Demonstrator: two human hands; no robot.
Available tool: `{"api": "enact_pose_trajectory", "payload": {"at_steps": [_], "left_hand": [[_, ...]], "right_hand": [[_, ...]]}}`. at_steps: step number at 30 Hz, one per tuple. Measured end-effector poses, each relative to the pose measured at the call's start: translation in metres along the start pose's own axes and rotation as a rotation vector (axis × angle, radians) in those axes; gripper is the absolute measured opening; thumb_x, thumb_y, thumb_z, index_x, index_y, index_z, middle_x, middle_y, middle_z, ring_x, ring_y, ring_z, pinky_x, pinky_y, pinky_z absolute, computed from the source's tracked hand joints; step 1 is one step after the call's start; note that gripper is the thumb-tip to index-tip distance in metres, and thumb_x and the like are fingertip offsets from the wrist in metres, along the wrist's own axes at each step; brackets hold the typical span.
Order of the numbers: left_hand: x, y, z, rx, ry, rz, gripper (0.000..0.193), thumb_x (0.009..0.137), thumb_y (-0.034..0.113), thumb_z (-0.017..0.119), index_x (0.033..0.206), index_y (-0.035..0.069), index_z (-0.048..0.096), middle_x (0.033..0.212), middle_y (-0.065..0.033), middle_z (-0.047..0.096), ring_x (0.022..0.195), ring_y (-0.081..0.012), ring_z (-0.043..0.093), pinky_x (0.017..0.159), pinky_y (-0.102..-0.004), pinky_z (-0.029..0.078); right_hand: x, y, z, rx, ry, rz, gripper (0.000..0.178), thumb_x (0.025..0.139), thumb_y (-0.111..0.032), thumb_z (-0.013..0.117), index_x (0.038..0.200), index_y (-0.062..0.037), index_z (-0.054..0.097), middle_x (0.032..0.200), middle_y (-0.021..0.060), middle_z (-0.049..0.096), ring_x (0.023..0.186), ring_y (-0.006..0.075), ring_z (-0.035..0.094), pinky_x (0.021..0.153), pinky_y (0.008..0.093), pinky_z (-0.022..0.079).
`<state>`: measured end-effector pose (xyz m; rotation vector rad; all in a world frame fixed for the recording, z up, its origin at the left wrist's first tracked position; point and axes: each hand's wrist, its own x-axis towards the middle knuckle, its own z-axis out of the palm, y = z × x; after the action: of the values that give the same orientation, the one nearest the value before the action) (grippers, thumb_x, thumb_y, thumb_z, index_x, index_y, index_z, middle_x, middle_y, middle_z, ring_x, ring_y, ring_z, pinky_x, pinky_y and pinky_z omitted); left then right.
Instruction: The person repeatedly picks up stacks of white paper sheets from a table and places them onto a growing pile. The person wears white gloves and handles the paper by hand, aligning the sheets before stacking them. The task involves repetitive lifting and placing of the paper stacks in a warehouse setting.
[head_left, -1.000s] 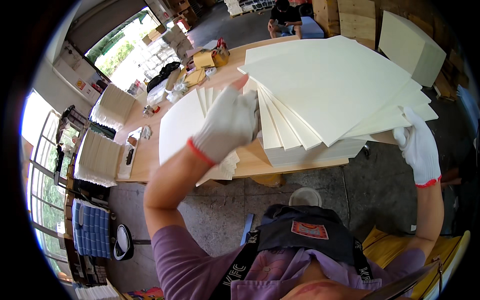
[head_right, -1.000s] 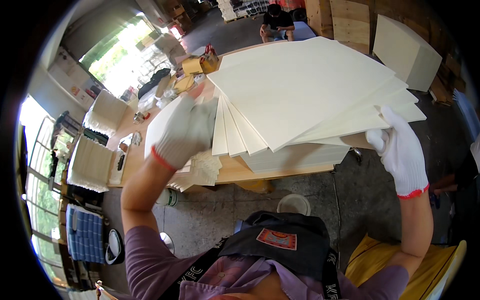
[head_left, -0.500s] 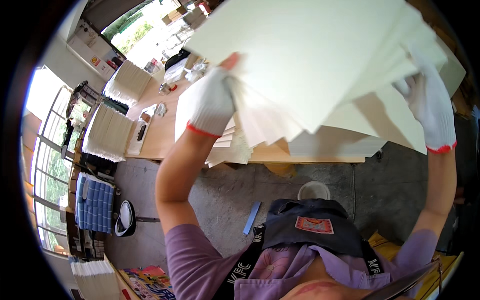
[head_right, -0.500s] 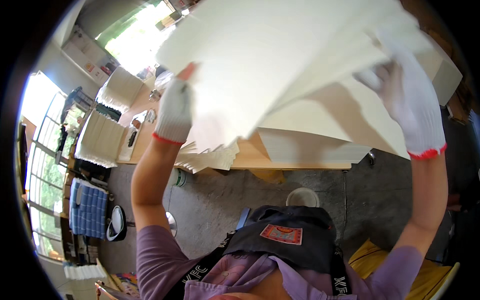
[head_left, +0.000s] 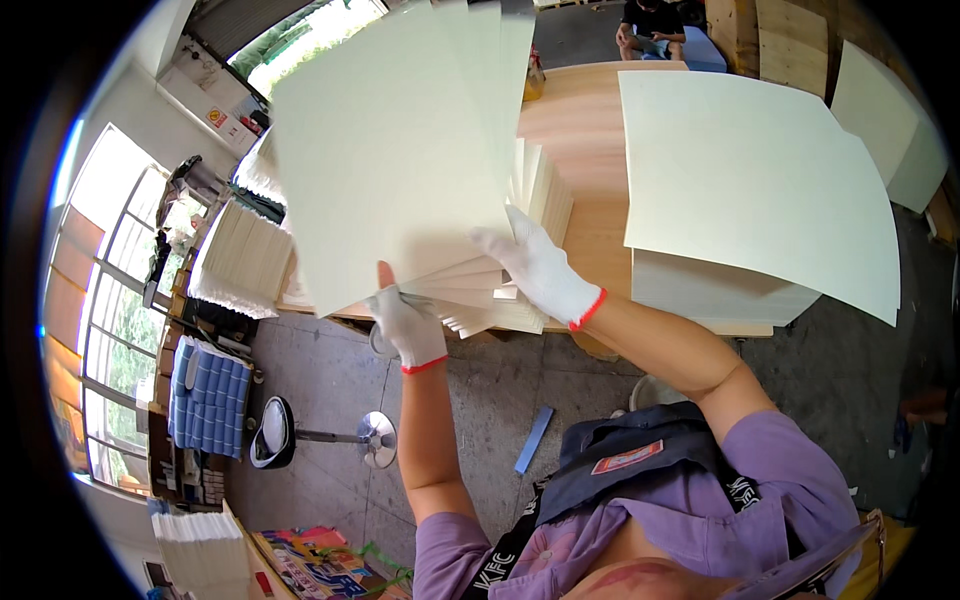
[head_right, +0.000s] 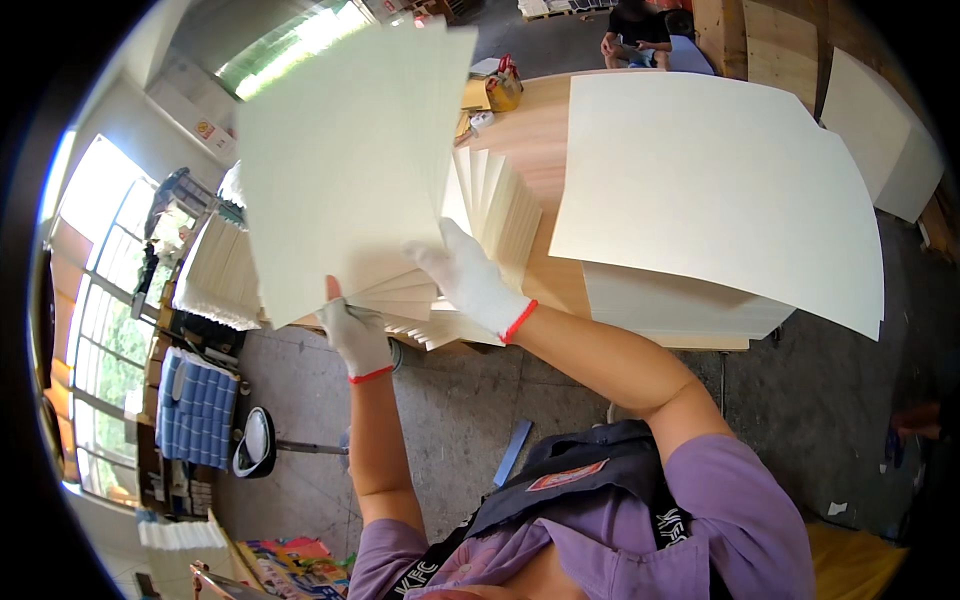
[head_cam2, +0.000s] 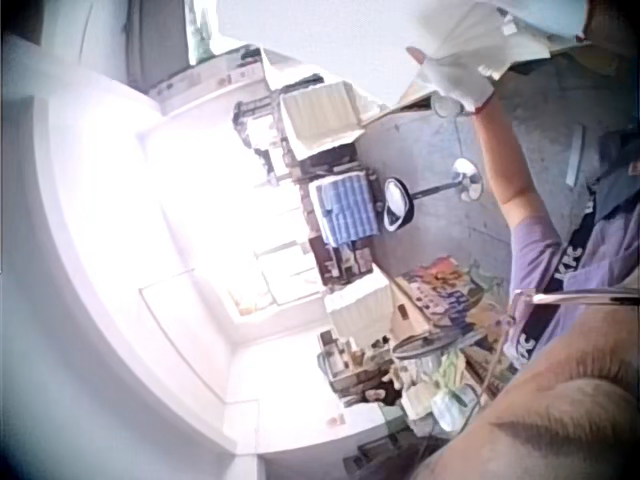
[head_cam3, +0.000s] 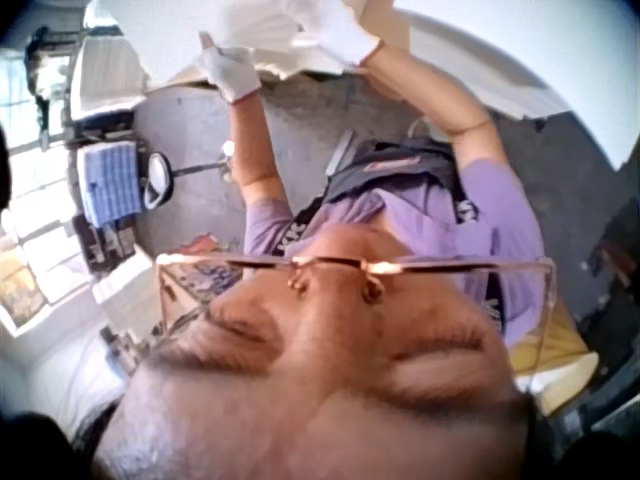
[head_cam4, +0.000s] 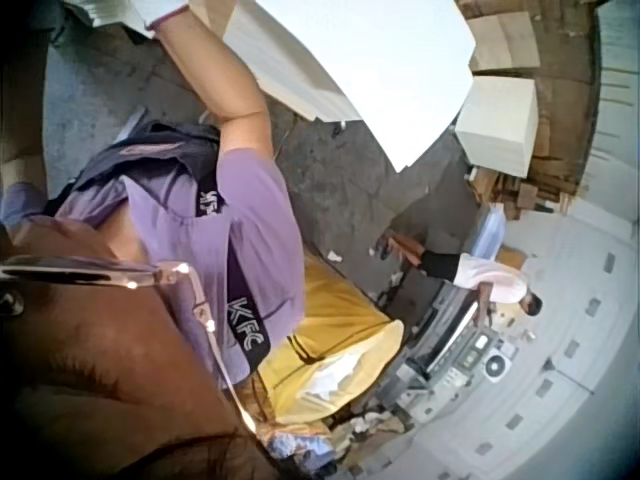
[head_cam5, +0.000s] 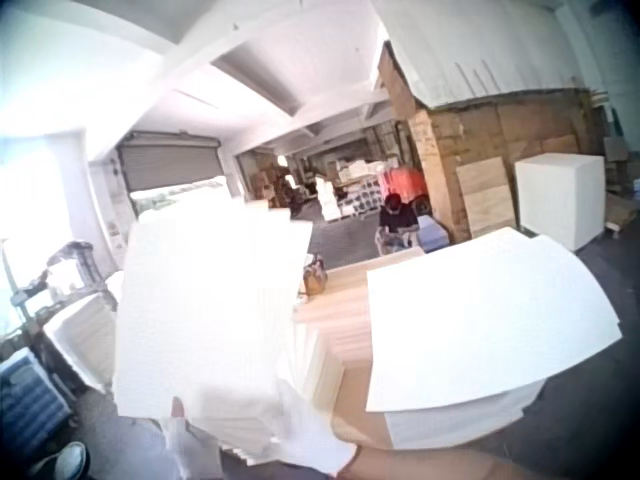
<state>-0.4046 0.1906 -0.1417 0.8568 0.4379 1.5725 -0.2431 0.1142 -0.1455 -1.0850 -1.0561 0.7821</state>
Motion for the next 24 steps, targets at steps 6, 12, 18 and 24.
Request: {"api": "enact_pose_trajectory", "payload": {"at_steps": [6,12,18,24], "left_hand": [[0.023,-0.092,-0.064,0.166,0.402,-0.398,0.038,0.089,0.014,0.073,0.120,0.006,0.051,0.114,-0.0094,0.062,0.095,-0.0207,0.063,0.074,-0.0356,0.055],[0.031,-0.089,-0.084,0.090,0.339,-0.399,0.041,0.088,0.013,0.074,0.120,0.004,0.051,0.119,-0.0086,0.060,0.102,-0.0239,0.061,0.077,-0.0423,0.055],[0.028,-0.044,-0.091,0.050,0.054,-0.832,0.054,0.098,0.034,0.062,0.136,0.002,0.044,0.141,-0.0175,0.048,0.123,-0.0335,0.055,0.093,-0.0473,0.052],[0.019,0.036,-0.158,1.109,-0.164,-0.559,0.029,0.098,0.029,0.061,0.110,0.003,0.062,0.087,-0.0094,0.069,0.070,-0.0156,0.067,0.060,-0.0289,0.054]], "right_hand": [[0.043,0.112,-0.012,0.338,0.149,0.504,0.052,0.089,-0.027,0.071,0.115,0.0142,0.052,0.101,0.0174,0.063,0.089,0.0228,0.063,0.075,0.0323,0.053],[0.036,0.088,-0.001,0.469,0.139,0.540,0.047,0.089,-0.024,0.071,0.114,0.0134,0.060,0.108,0.0196,0.067,0.097,0.0225,0.065,0.081,0.0320,0.054],[0.015,0.061,-0.032,0.464,-0.040,0.505,0.054,0.091,-0.032,0.070,0.128,0.0057,0.059,0.106,0.0143,0.070,0.088,0.0158,0.066,0.076,0.0300,0.053],[-0.019,0.062,-0.076,-0.482,-0.055,0.440,0.047,0.092,-0.047,0.064,0.112,-0.0049,0.057,0.080,0.0045,0.064,0.067,0.0131,0.063,0.063,0.0318,0.049]]}}
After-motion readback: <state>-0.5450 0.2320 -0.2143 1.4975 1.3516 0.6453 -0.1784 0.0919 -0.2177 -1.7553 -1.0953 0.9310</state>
